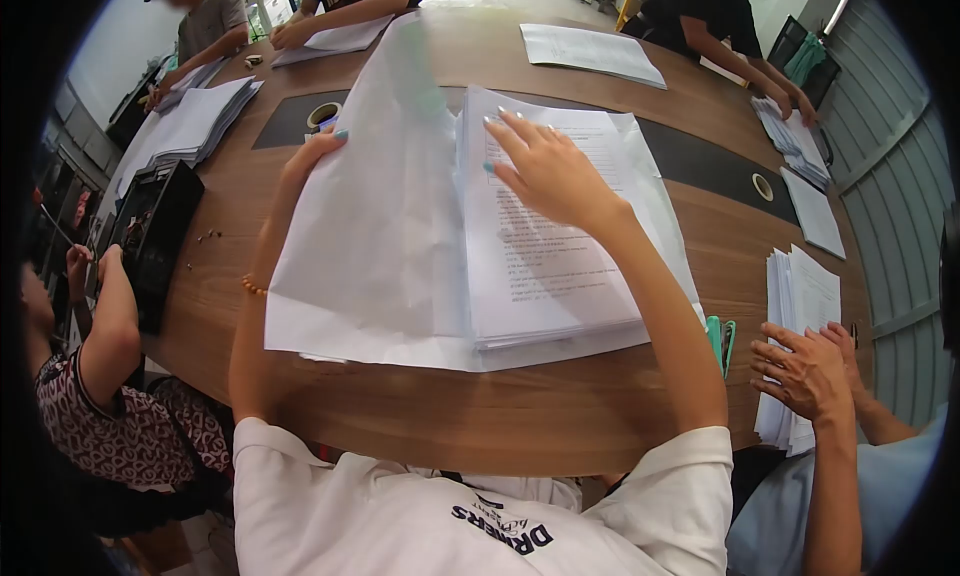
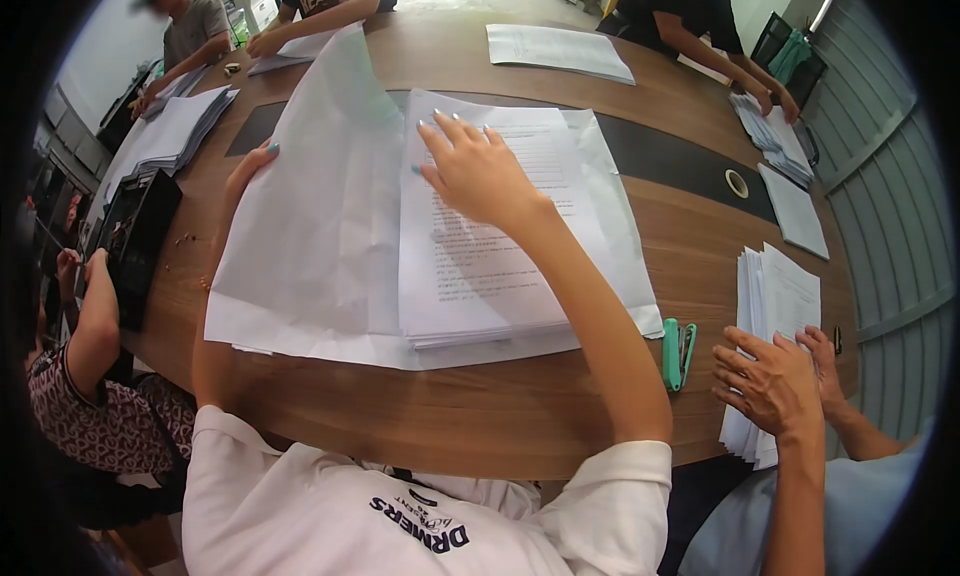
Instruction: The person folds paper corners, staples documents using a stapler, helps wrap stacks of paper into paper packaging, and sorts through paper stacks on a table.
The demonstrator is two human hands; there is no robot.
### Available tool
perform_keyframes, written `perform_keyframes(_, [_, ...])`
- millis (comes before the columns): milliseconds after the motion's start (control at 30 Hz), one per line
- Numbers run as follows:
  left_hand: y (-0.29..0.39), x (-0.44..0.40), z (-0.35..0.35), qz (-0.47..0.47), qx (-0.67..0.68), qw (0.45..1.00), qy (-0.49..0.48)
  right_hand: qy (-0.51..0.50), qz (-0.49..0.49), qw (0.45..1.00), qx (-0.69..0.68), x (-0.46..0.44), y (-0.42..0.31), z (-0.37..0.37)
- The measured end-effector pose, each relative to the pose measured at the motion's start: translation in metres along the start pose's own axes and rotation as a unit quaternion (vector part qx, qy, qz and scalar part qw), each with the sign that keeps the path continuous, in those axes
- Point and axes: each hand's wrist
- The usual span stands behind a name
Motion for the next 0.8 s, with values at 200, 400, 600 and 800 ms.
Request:
perform_keyframes(200, [-0.021,-0.024,-0.025,0.008,0.1,0.995,0.001,0.03,-0.055,0.998,-0.014,-0.033,0.003,-0.05])
perform_keyframes(400, [-0.033,-0.042,-0.065,-0.009,0.174,0.984,-0.028,-0.027,-0.077,0.997,-0.015,-0.032,0.006,-0.057])
perform_keyframes(600, [-0.065,-0.037,-0.144,-0.101,0.008,0.993,-0.065,-0.248,-0.054,0.967,0.038,-0.029,0.012,-0.027])
perform_keyframes(800, [-0.097,-0.035,-0.162,-0.313,-0.308,0.897,-0.057,-0.166,0.015,0.98,-0.104,0.002,0.047,-0.013])
Point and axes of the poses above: each hand's wrist, its own x-axis away from the middle knuckle, its own z-axis out of the back of the hand, y = z × x, and after that the axes turned 2 degrees about z, right-handed
